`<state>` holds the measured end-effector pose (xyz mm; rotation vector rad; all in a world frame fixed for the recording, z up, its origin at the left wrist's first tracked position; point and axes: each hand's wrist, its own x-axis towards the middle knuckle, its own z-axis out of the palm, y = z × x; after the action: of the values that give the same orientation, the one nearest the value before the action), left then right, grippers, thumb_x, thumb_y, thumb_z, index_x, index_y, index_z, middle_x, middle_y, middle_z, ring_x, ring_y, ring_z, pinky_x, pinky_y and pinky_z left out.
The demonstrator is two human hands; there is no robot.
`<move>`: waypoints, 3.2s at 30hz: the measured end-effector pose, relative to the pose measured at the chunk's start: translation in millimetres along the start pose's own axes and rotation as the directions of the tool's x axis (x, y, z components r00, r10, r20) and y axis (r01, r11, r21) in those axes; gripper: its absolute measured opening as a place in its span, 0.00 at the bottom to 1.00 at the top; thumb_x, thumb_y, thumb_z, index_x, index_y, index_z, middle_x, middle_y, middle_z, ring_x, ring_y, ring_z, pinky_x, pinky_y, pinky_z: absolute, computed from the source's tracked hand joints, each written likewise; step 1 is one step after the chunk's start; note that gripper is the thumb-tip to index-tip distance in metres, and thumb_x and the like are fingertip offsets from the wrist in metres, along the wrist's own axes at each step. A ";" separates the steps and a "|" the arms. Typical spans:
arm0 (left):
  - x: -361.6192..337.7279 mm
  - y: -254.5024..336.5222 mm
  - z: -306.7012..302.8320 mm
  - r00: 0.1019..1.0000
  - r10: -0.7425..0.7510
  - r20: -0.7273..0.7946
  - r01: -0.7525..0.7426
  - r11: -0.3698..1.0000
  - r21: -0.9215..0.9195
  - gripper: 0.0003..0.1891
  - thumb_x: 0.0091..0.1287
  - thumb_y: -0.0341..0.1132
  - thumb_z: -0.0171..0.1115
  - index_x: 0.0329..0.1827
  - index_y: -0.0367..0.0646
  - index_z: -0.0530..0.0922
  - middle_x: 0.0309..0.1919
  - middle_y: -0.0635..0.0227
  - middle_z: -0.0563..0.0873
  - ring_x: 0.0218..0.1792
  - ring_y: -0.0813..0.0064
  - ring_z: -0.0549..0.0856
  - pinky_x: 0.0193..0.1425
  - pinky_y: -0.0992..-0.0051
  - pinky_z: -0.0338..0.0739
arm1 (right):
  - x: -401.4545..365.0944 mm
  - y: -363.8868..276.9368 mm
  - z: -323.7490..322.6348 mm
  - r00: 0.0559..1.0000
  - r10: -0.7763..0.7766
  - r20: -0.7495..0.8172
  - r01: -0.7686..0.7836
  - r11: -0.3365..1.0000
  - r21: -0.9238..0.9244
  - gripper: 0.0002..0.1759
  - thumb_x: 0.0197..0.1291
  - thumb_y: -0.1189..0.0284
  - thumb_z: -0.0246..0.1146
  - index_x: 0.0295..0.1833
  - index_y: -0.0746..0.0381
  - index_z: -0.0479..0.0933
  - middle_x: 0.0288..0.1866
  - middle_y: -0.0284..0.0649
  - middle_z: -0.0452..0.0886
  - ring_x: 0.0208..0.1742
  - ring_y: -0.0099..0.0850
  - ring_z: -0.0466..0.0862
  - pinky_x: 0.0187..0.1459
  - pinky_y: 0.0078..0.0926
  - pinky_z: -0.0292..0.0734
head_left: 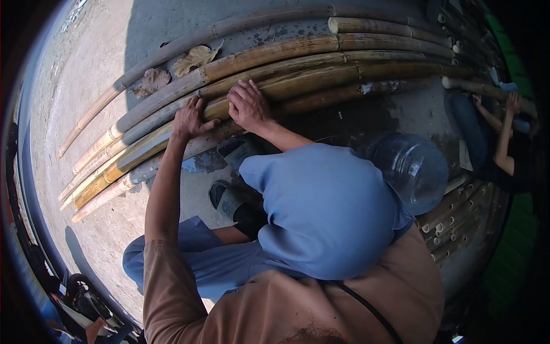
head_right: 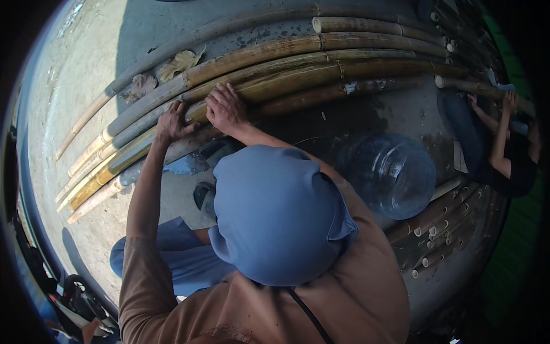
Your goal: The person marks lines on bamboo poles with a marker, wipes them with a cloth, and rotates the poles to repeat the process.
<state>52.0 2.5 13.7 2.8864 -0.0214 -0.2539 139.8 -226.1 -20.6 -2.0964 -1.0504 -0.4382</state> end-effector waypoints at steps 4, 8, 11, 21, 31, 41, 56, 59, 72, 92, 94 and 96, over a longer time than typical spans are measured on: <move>-10.2 0.7 4.9 0.997 0.008 -0.075 -0.006 1.000 0.021 0.46 0.61 0.73 0.70 0.67 0.40 0.77 0.60 0.47 0.79 0.66 0.44 0.80 0.60 0.48 0.82 | 3.8 30.5 -17.2 0.996 0.094 -0.011 -0.094 0.994 -0.051 0.06 0.63 0.68 0.66 0.43 0.57 0.81 0.49 0.44 0.84 0.67 0.51 0.81 0.78 0.62 0.66; -16.7 12.3 8.7 0.994 -0.091 -0.067 0.091 0.996 -0.009 0.47 0.61 0.72 0.70 0.71 0.42 0.75 0.62 0.48 0.79 0.69 0.46 0.77 0.68 0.52 0.78 | -10.3 163.7 -114.3 0.917 0.287 -0.276 -0.375 0.857 -0.354 0.05 0.63 0.69 0.64 0.41 0.57 0.82 0.44 0.43 0.83 0.59 0.49 0.83 0.73 0.64 0.70; -26.8 24.2 16.3 0.979 -0.069 -0.193 0.098 0.984 0.149 0.45 0.62 0.70 0.70 0.71 0.43 0.75 0.61 0.49 0.79 0.70 0.48 0.75 0.73 0.53 0.73 | -34.7 249.5 -188.7 0.906 0.241 -0.349 -0.404 0.740 -0.537 0.09 0.65 0.67 0.63 0.47 0.54 0.85 0.49 0.41 0.86 0.63 0.49 0.82 0.72 0.61 0.72; 1.3 12.0 -5.8 0.988 -0.045 0.147 0.053 0.997 -0.050 0.46 0.58 0.73 0.74 0.65 0.41 0.79 0.58 0.43 0.84 0.65 0.44 0.82 0.69 0.52 0.78 | -5.4 26.9 -22.9 0.997 0.067 -0.040 -0.067 0.998 0.014 0.06 0.64 0.69 0.66 0.43 0.59 0.80 0.47 0.46 0.81 0.60 0.51 0.81 0.74 0.61 0.71; -23.0 8.3 14.1 0.997 -0.025 -0.071 0.027 1.000 0.016 0.49 0.60 0.73 0.70 0.72 0.40 0.79 0.64 0.49 0.82 0.68 0.46 0.76 0.71 0.49 0.70 | -12.7 114.8 -92.8 0.961 0.232 -0.152 -0.265 0.930 -0.257 0.05 0.62 0.68 0.66 0.42 0.56 0.82 0.43 0.42 0.83 0.54 0.48 0.84 0.73 0.61 0.71; -21.9 11.5 21.6 0.986 0.007 -0.169 0.014 0.993 0.117 0.47 0.61 0.74 0.68 0.67 0.37 0.80 0.61 0.50 0.80 0.65 0.47 0.78 0.69 0.51 0.73 | 11.2 127.3 -81.1 0.930 0.369 0.003 -0.330 0.836 -0.439 0.09 0.64 0.66 0.64 0.40 0.59 0.85 0.41 0.48 0.87 0.50 0.51 0.87 0.71 0.58 0.74; -33.9 31.9 20.2 0.950 -0.069 -0.305 0.123 0.979 0.161 0.45 0.60 0.68 0.74 0.67 0.40 0.76 0.60 0.51 0.79 0.66 0.49 0.78 0.70 0.53 0.75 | -19.2 247.2 -191.0 0.902 0.392 -0.181 -0.423 0.712 -0.561 0.10 0.64 0.62 0.65 0.43 0.54 0.86 0.45 0.41 0.88 0.55 0.48 0.83 0.74 0.59 0.68; -26.1 10.1 33.8 0.981 0.016 -0.192 0.010 0.991 0.132 0.43 0.61 0.69 0.73 0.63 0.39 0.78 0.60 0.51 0.79 0.66 0.47 0.78 0.69 0.52 0.76 | -13.4 247.1 -177.3 0.901 0.405 -0.154 -0.407 0.669 -0.622 0.11 0.63 0.61 0.65 0.43 0.54 0.88 0.46 0.41 0.89 0.58 0.48 0.83 0.75 0.57 0.67; -28.6 11.4 23.0 0.979 -0.047 -0.200 0.039 0.998 -0.041 0.42 0.65 0.70 0.69 0.68 0.42 0.79 0.59 0.51 0.79 0.63 0.46 0.77 0.69 0.50 0.72 | -1.0 44.4 -24.6 0.994 0.108 0.009 -0.107 0.990 -0.089 0.04 0.61 0.69 0.64 0.38 0.56 0.77 0.40 0.42 0.80 0.54 0.46 0.82 0.77 0.61 0.67; -19.7 -1.5 9.9 0.997 -0.039 -0.066 0.036 0.998 -0.053 0.46 0.66 0.78 0.61 0.63 0.39 0.84 0.60 0.53 0.83 0.70 0.51 0.77 0.71 0.52 0.72 | 6.9 -1.3 9.5 0.991 0.034 0.129 -0.043 0.997 0.069 0.04 0.61 0.70 0.65 0.40 0.56 0.78 0.42 0.40 0.81 0.57 0.45 0.83 0.77 0.64 0.65; -25.9 6.1 10.2 0.988 -0.010 -0.155 0.015 0.999 0.036 0.43 0.67 0.77 0.61 0.62 0.42 0.85 0.60 0.53 0.82 0.67 0.51 0.77 0.69 0.51 0.68 | 2.5 2.8 0.5 0.995 0.043 0.092 -0.049 0.997 0.063 0.04 0.60 0.70 0.65 0.39 0.55 0.78 0.41 0.40 0.80 0.56 0.45 0.83 0.77 0.65 0.65; -23.7 9.3 6.4 0.992 -0.036 -0.119 0.039 0.999 0.023 0.43 0.66 0.75 0.64 0.64 0.43 0.84 0.60 0.53 0.81 0.66 0.49 0.77 0.70 0.50 0.68 | 5.3 47.9 -32.9 0.991 0.131 -0.007 -0.131 0.987 -0.097 0.03 0.61 0.69 0.64 0.39 0.55 0.79 0.38 0.40 0.81 0.52 0.46 0.84 0.76 0.65 0.67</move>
<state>27.6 -7.2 13.8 2.9239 0.0513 -0.0895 181.8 -266.5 -17.7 -2.2362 -0.8996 -0.4329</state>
